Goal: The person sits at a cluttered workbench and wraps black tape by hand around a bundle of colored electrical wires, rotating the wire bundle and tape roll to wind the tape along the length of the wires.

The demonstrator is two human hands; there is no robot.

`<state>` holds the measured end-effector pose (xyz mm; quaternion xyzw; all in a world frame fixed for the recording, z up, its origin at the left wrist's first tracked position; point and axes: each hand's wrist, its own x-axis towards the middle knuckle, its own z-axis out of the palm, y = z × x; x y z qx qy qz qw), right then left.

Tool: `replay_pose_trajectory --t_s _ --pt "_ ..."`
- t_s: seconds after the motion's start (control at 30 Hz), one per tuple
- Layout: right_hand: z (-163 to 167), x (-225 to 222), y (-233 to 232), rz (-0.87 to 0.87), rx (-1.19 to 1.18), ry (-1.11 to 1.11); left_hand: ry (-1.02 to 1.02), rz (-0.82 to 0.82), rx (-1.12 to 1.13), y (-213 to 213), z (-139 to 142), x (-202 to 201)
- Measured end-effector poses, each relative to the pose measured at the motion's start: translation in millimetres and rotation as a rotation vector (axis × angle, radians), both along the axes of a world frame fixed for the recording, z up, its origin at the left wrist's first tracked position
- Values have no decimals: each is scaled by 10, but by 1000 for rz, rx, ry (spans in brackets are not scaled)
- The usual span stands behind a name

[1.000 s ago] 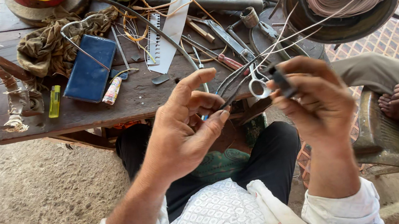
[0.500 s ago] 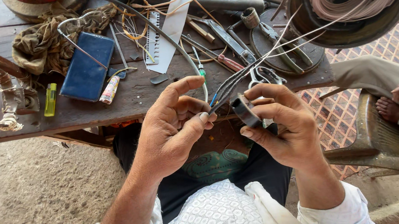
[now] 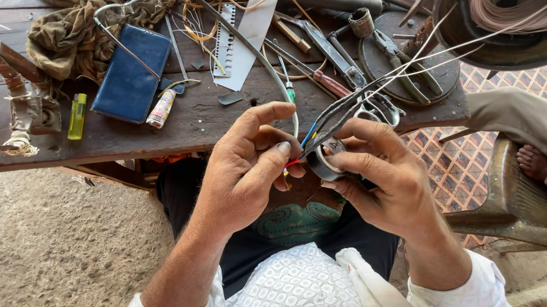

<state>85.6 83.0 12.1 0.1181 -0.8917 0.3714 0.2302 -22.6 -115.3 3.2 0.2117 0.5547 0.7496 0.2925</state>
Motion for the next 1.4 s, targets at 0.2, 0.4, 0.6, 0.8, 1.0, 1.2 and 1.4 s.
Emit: replay_pose_trajectory --t_s 0.2,0.4,0.6,0.8,1.0,1.2,1.4 --pt "-14 8 -102 -28 54 -21 -7 -3 1 -15 -43 -31" --pt "8 28 -148 -14 119 -61 -24 8 12 -30 -40 -51" --pt "-26 20 -142 -52 106 -82 3 11 -19 -43 -24 -38" --pt "-34 29 -97 -30 105 -64 -20 -5 -15 -7 -46 -53" --pt "-35 10 -71 14 100 -79 -41 -38 -9 10 -71 -62" --pt "-37 12 -47 10 102 -78 -33 -58 -12 13 -109 -60" --pt "-89 22 -36 30 92 -40 88 -63 -45 -4 -185 -17"
